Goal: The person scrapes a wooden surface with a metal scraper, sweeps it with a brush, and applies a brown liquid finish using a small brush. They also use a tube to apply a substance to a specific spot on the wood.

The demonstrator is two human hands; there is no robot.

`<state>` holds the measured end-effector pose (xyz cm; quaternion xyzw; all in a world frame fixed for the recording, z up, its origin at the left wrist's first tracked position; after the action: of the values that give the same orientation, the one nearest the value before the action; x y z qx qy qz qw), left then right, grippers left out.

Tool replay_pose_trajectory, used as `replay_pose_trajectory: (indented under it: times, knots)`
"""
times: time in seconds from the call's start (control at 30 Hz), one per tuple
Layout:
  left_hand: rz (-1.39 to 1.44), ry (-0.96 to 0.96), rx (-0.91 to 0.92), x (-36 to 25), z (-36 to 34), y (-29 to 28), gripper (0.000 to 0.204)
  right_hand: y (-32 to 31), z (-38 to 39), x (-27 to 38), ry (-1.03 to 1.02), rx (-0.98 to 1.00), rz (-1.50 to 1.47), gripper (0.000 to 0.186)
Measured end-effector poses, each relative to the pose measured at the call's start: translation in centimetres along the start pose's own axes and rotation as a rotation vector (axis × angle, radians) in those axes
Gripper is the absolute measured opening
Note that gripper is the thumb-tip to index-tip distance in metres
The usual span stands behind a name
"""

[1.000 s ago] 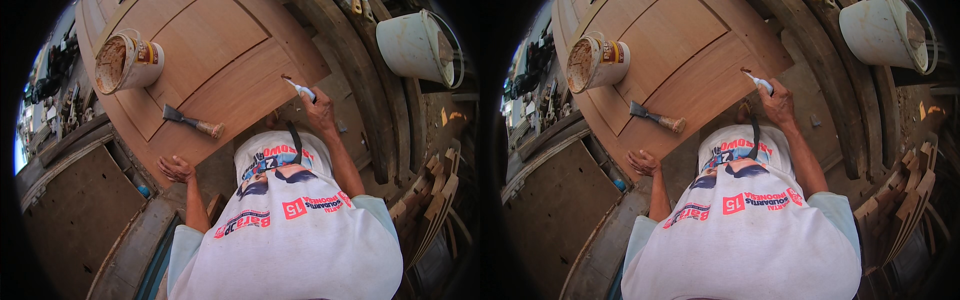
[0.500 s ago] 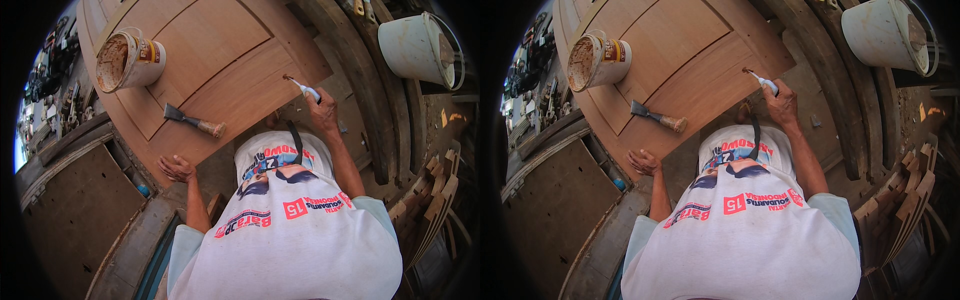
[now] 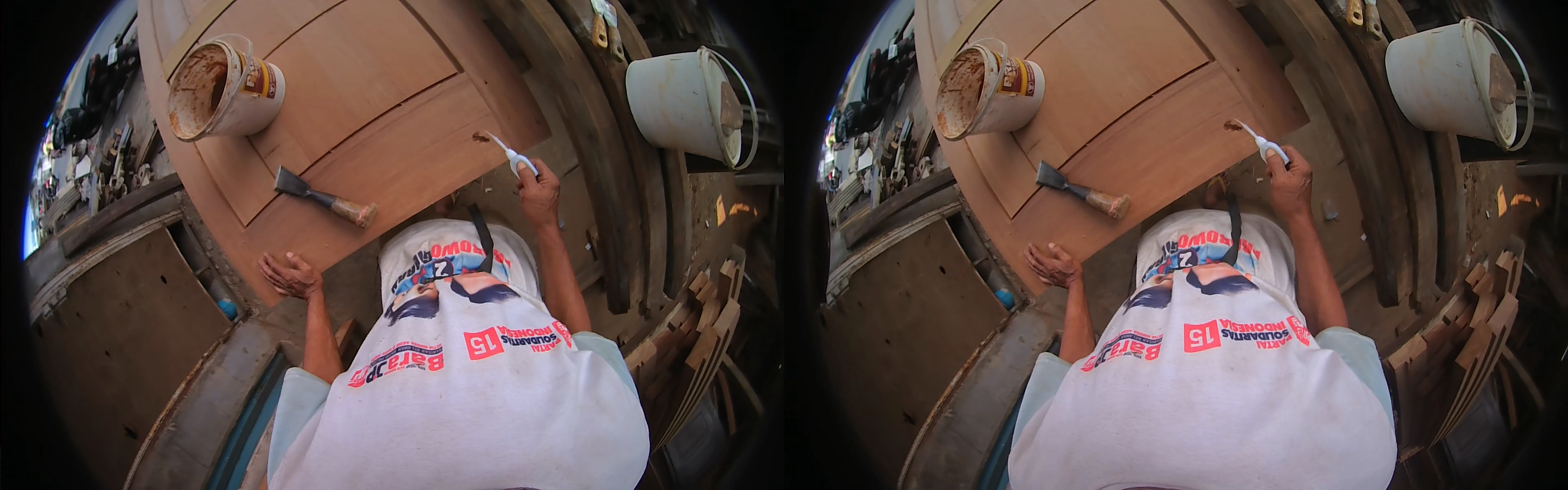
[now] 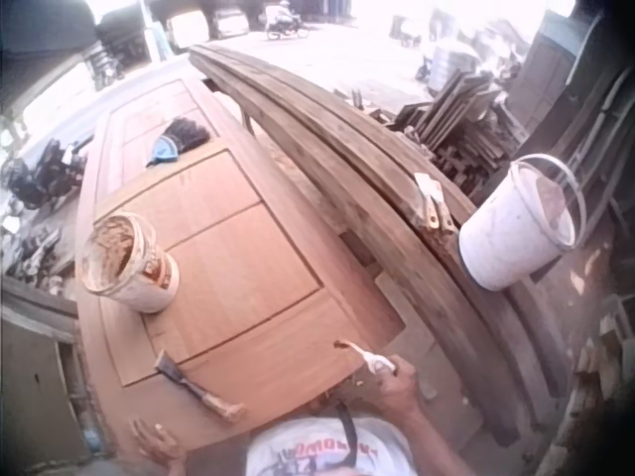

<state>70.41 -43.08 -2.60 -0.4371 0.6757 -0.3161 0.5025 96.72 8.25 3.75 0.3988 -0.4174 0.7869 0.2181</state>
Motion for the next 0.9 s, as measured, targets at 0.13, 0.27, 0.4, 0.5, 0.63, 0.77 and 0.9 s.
replay_pose_trajectory:
  times: [0.13, 0.27, 0.4, 0.5, 0.63, 0.77, 0.9]
  knots:
    - [0.000, 0.017, -0.013, -0.5, 0.1, -0.2, 0.065, 1.6, -0.3, 0.3, 0.054, 0.033, -0.370, 0.024]
    - [-0.008, -0.013, -0.002, 0.3, 0.5, -0.2, 0.067, 5.2, -2.0, 3.3, 0.014, 0.161, -0.398, 0.027]
    - [0.008, -0.086, 0.037, -0.5, 0.5, -0.9, 0.071, 12.4, -3.1, 11.4, -0.072, 0.443, -0.379, 0.031]
    - [0.038, -0.089, 0.036, -1.1, -0.3, -0.9, 0.071, 17.6, -4.2, 19.7, -0.301, 0.548, -0.297, 0.038]
    - [0.083, -0.115, 0.016, -1.2, 0.0, -1.6, 0.070, 24.6, -3.5, 33.9, -0.665, 0.560, -0.058, 0.040]
    - [0.123, -0.130, -0.007, -1.5, 0.0, -2.5, 0.070, 33.1, -4.1, 43.9, -0.950, 0.500, 0.357, 0.036]
    - [0.169, -0.130, 0.007, -2.2, -0.8, -2.6, 0.069, 40.4, -9.1, 45.6, -1.093, 0.243, 0.880, 0.031]
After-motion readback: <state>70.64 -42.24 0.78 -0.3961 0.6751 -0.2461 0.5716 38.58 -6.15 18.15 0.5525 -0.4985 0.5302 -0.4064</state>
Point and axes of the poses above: each hand's wrist, its own z-axis away from the middle knuckle, its own y-axis out of the palm, x = y × z, the point moved 5 cm from there along -z, towards the middle knuckle, and after that the axes turned 15 degrees about z, right-handed, at the moved point
